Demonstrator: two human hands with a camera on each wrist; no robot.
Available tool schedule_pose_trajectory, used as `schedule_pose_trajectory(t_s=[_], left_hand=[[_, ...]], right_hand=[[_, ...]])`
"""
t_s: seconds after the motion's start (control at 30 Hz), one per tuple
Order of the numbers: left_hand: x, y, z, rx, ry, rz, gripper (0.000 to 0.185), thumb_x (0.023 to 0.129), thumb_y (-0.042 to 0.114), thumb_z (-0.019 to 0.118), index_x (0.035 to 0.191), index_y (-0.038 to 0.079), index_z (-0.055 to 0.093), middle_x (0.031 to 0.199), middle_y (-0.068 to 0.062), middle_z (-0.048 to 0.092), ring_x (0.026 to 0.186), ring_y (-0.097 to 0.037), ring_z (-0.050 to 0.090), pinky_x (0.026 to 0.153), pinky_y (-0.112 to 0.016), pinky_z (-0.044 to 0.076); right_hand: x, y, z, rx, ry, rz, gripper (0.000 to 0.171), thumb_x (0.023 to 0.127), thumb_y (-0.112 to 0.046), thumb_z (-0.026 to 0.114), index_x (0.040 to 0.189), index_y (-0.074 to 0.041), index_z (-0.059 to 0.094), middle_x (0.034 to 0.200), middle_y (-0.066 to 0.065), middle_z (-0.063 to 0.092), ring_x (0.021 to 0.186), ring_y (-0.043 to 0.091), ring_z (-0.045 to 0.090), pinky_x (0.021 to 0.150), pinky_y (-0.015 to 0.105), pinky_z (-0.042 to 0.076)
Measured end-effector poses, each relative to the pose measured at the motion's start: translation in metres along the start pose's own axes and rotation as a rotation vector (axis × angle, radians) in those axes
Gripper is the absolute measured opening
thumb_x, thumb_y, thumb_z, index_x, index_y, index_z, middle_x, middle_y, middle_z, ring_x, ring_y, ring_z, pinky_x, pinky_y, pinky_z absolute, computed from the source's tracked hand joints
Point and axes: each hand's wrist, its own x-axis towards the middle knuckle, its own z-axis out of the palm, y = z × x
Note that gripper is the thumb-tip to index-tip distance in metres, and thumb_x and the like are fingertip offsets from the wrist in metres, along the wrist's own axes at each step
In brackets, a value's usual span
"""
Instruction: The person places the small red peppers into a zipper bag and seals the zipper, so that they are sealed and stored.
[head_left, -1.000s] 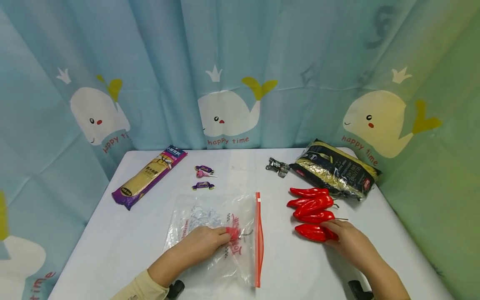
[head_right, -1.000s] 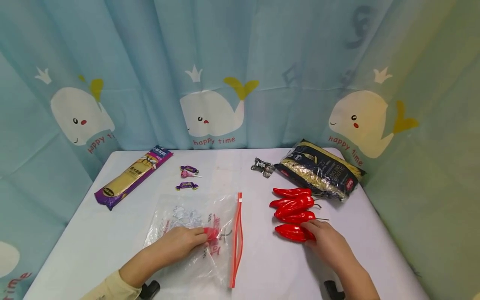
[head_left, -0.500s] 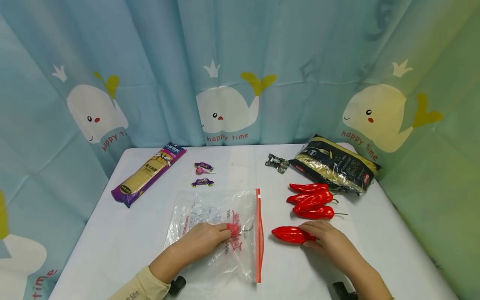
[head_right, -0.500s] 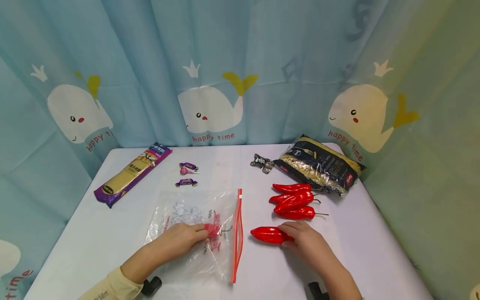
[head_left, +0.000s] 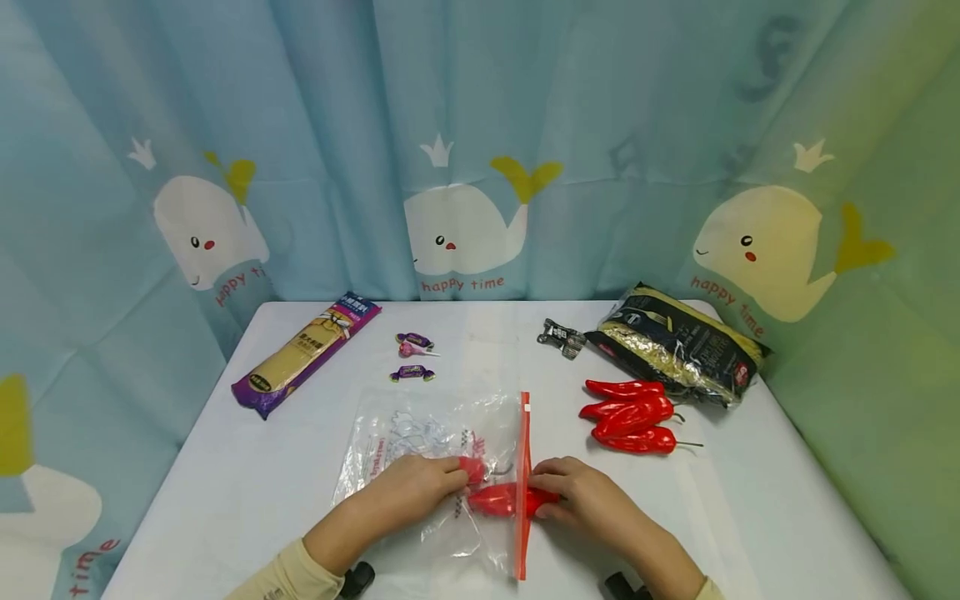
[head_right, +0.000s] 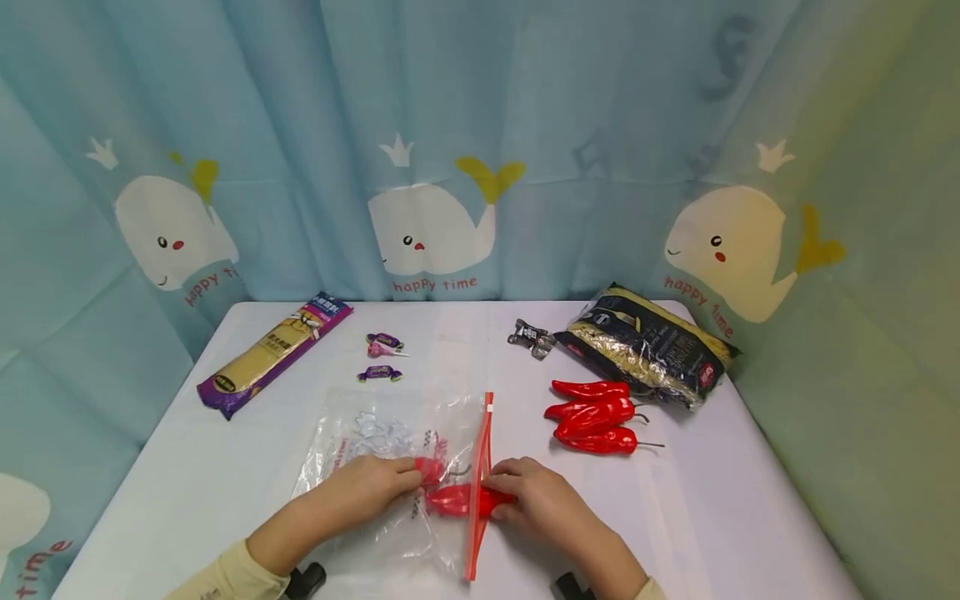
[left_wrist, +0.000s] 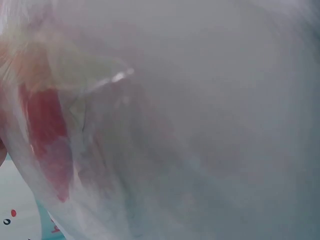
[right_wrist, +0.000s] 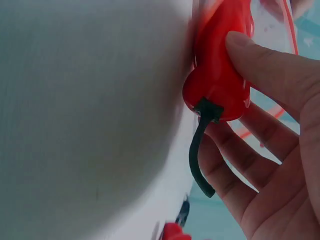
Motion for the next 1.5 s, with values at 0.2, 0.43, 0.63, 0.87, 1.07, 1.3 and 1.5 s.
schedule_pose_trajectory(t_s=[0.2, 0.43, 0.63, 0.87, 1.07, 1.3, 1.5], left_hand=[[0.002, 0.001, 0.003, -0.01, -0.017, 0.0, 0.015, 0.098, 0.028, 0.064, 0.087, 0.022, 0.058, 0.091, 0.01, 0.06, 0.06, -0.009, 0.049, 0.056, -0.025, 0.045], [0.003, 0.003, 0.005, -0.025, -0.002, 0.02, 0.016, 0.098, 0.028, 0.065, 0.085, 0.021, 0.057, 0.089, 0.01, 0.059, 0.059, -0.008, 0.048, 0.055, -0.025, 0.044], [0.006, 0.002, 0.005, -0.035, 0.02, 0.03, 0.016, 0.098, 0.028, 0.065, 0.086, 0.021, 0.058, 0.089, 0.01, 0.06, 0.06, -0.007, 0.049, 0.056, -0.024, 0.045], [0.007, 0.003, 0.005, -0.036, 0.007, 0.032, 0.016, 0.097, 0.029, 0.065, 0.085, 0.021, 0.058, 0.087, 0.01, 0.058, 0.06, -0.007, 0.048, 0.057, -0.025, 0.044], [0.007, 0.003, 0.002, -0.05, -0.035, 0.014, 0.013, 0.096, 0.027, 0.067, 0.087, 0.024, 0.059, 0.085, 0.012, 0.055, 0.061, -0.004, 0.043, 0.058, -0.019, 0.042], [0.003, 0.002, -0.003, -0.069, -0.094, -0.065, 0.011, 0.096, 0.022, 0.068, 0.089, 0.024, 0.06, 0.083, 0.012, 0.052, 0.061, -0.006, 0.043, 0.059, -0.018, 0.039], [0.001, 0.003, -0.001, -0.053, -0.04, -0.036, 0.015, 0.096, 0.025, 0.068, 0.085, 0.023, 0.058, 0.082, 0.01, 0.052, 0.058, -0.008, 0.044, 0.057, -0.021, 0.04]], right_hand=[[-0.003, -0.002, 0.002, 0.097, -0.025, 0.085, 0.042, 0.088, -0.03, 0.078, 0.127, -0.017, 0.071, 0.123, -0.001, 0.067, 0.114, 0.022, 0.062, 0.093, 0.045, 0.051], [-0.033, 0.013, -0.015, 0.151, -0.028, 0.28, 0.043, 0.087, -0.044, 0.076, 0.121, -0.019, 0.072, 0.114, -0.009, 0.067, 0.099, 0.01, 0.062, 0.085, 0.041, 0.053], [-0.048, 0.029, -0.022, 0.257, -0.15, 0.322, 0.018, 0.088, -0.027, 0.078, 0.101, -0.015, 0.076, 0.087, -0.017, 0.065, 0.075, 0.0, 0.055, 0.068, 0.029, 0.049], [-0.045, 0.029, -0.021, 0.294, -0.134, 0.289, 0.008, 0.092, -0.021, 0.074, 0.097, -0.015, 0.077, 0.087, -0.015, 0.069, 0.078, 0.0, 0.06, 0.071, 0.03, 0.053], [-0.024, 0.02, -0.014, 0.242, -0.038, 0.148, 0.006, 0.092, -0.018, 0.074, 0.095, -0.015, 0.077, 0.088, -0.016, 0.068, 0.08, 0.0, 0.061, 0.072, 0.029, 0.053], [0.014, 0.003, 0.005, 0.214, -0.049, 0.066, 0.004, 0.091, -0.017, 0.074, 0.094, -0.017, 0.078, 0.082, -0.018, 0.062, 0.074, -0.003, 0.054, 0.069, 0.025, 0.049], [0.019, 0.0, 0.008, 0.263, -0.07, 0.056, 0.003, 0.091, -0.015, 0.075, 0.089, -0.017, 0.076, 0.08, -0.018, 0.061, 0.071, -0.001, 0.052, 0.067, 0.023, 0.048]])
